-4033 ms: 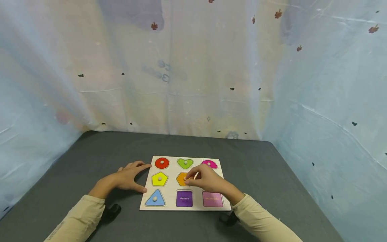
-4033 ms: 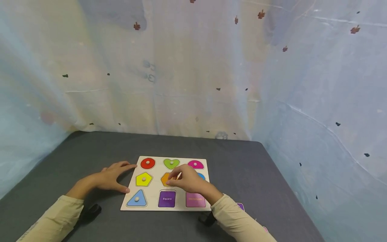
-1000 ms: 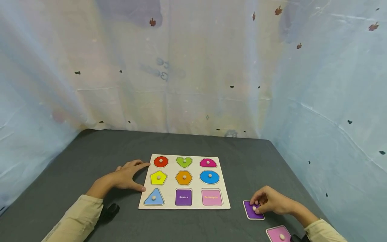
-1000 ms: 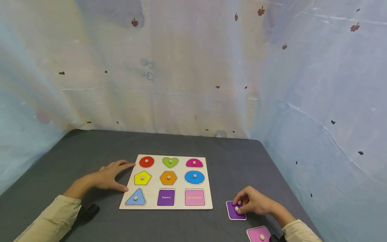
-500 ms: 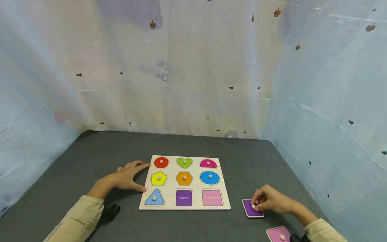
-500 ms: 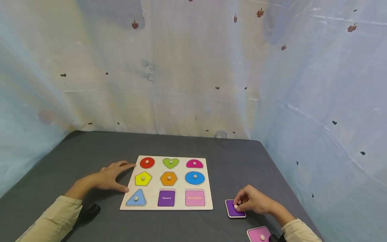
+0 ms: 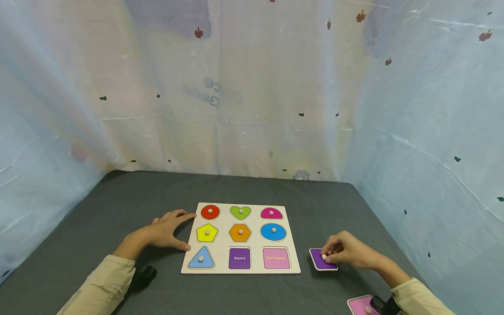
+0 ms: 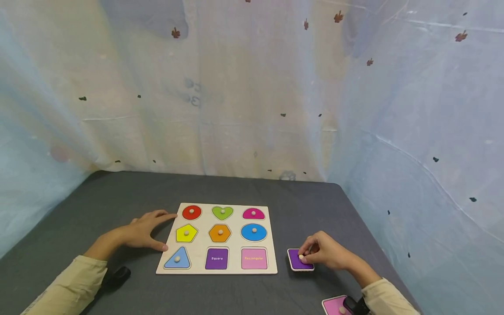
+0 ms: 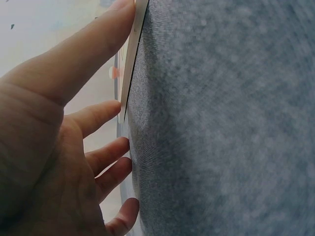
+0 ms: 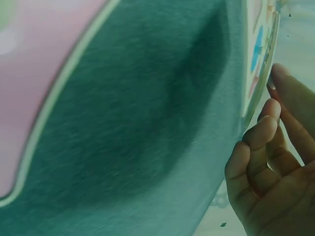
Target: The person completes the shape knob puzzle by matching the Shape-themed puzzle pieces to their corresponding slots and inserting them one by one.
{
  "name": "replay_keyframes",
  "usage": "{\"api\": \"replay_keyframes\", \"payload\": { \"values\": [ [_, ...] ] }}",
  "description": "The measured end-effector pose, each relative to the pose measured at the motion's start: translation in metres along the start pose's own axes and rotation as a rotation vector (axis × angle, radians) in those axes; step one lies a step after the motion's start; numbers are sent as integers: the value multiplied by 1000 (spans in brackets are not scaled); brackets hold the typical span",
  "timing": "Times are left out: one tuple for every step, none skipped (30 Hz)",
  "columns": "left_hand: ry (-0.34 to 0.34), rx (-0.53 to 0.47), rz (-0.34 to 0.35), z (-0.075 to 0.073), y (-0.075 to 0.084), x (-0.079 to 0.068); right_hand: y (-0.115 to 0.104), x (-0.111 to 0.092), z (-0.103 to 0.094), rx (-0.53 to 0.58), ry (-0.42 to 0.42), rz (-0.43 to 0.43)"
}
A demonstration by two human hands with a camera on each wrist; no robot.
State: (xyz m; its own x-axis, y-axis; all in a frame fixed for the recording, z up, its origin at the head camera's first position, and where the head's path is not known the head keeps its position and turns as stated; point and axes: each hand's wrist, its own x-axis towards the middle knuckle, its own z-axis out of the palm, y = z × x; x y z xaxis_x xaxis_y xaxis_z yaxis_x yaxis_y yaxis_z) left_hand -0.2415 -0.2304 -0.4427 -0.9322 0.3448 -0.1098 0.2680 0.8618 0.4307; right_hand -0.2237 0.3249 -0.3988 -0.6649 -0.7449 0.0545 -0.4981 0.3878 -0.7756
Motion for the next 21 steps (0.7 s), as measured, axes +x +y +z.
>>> {"api": "replay_keyframes", "payload": {
  "values": [
    [-6,4,-2,0,1,0,-1,2,0,-11,5,-1],
    [-10,9,2,-1,2,-1,-3,4,1,-20,10,-3],
    [-15,12,4,-2,4,-1,-4,7,1,-30,15,-7],
    [-21,17,7,-3,5,-2,-5,9,2,-37,20,-7],
    [-27,19,6,-4,7,-3,-6,11,2,-43,24,-8],
    [-29,24,8,-4,8,-3,-7,13,3,-49,27,-9],
    [-30,24,5,-4,8,-4,-9,15,4,-50,29,-7],
    [-30,27,10,-5,9,-4,-10,17,4,-52,30,-4],
    [-32,28,9,-5,9,-5,-11,19,5,-51,29,-1],
    [-33,29,9,-5,9,-5,-12,21,6,-48,26,3],
    [-33,28,7,-5,9,-5,-13,23,7,-45,25,7],
    [-33,29,8,-5,10,-5,-14,26,7,-44,23,8],
    [-32,30,9,-5,9,-5,-15,28,8,-43,23,10],
    [-32,30,11,-5,9,-5,-16,30,9,-42,22,11],
    [-31,28,12,-5,9,-5,-16,32,10,-42,21,11],
    [-28,26,12,-5,9,-6,-17,35,11,-42,20,10],
    [-25,23,12,-6,9,-6,-18,36,12,-42,21,9],
    [-23,26,19,-6,9,-6,-18,38,13,-44,20,9],
    [-21,29,27,-6,8,-6,-18,40,14,-45,21,7],
    [-22,26,25,-6,9,-6,-19,41,15,-44,20,6],
    [-21,25,23,-6,9,-6,-19,42,15,-45,21,4]
  ]
}}
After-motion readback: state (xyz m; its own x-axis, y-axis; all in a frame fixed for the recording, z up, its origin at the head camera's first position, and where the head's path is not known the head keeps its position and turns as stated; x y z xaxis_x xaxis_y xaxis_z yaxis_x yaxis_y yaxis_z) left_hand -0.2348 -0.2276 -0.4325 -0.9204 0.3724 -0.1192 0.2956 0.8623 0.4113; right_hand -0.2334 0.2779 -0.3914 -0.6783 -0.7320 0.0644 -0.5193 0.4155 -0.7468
